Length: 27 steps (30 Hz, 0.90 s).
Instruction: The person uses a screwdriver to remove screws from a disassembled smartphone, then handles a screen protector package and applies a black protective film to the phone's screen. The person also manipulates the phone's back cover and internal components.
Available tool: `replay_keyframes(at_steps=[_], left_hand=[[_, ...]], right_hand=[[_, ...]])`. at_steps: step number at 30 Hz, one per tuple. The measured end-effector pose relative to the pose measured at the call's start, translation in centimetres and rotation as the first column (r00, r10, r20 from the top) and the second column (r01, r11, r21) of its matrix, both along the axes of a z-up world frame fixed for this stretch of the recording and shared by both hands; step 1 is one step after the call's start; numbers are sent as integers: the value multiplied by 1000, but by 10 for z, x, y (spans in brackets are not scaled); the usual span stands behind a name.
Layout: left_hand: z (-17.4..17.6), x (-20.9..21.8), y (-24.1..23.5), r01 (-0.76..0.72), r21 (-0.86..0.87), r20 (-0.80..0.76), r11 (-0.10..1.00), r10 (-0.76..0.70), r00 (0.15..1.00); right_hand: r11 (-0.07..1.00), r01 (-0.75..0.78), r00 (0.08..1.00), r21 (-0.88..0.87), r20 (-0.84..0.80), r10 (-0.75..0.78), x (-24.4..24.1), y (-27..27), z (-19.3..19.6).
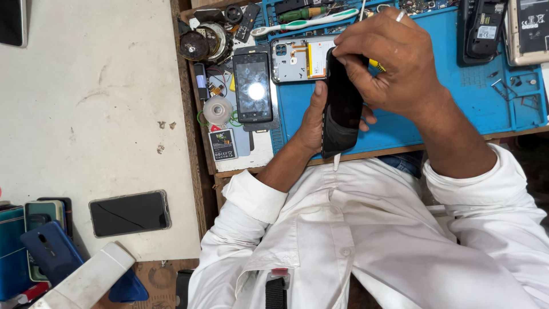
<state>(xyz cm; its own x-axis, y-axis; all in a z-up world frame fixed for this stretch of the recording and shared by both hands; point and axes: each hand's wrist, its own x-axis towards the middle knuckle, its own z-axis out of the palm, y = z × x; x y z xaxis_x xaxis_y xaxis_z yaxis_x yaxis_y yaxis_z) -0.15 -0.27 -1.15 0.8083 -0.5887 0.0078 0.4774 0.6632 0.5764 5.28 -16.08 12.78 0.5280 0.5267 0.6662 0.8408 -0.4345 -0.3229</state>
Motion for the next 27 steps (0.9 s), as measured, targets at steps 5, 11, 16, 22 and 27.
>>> replay_keyframes(at_steps=[5, 11, 16, 22, 27], left_hand=[[1, 2, -3, -15, 66, 43, 998, 12, 999], [4, 2, -1, -25, 64, 81, 998, 20, 997], [6, 2, -1, -20, 62, 95, 998, 14, 995], [6, 2, -2, 0, 27, 80, 1000, -2, 997], [3, 2, -2, 2, 37, 93, 999, -6, 996]], right_hand=[[999, 20, 1000, -32, -20, -21, 0, -1, 2], [1000, -13, 993, -26, -119, 10, 3, -6, 1], [999, -31, 986, -13, -164, 28, 3, -9, 0], [999, -39, 982, -10, -183, 37, 4, -11, 2], [998, -55, 977, 4, -208, 55, 3, -10, 5]])
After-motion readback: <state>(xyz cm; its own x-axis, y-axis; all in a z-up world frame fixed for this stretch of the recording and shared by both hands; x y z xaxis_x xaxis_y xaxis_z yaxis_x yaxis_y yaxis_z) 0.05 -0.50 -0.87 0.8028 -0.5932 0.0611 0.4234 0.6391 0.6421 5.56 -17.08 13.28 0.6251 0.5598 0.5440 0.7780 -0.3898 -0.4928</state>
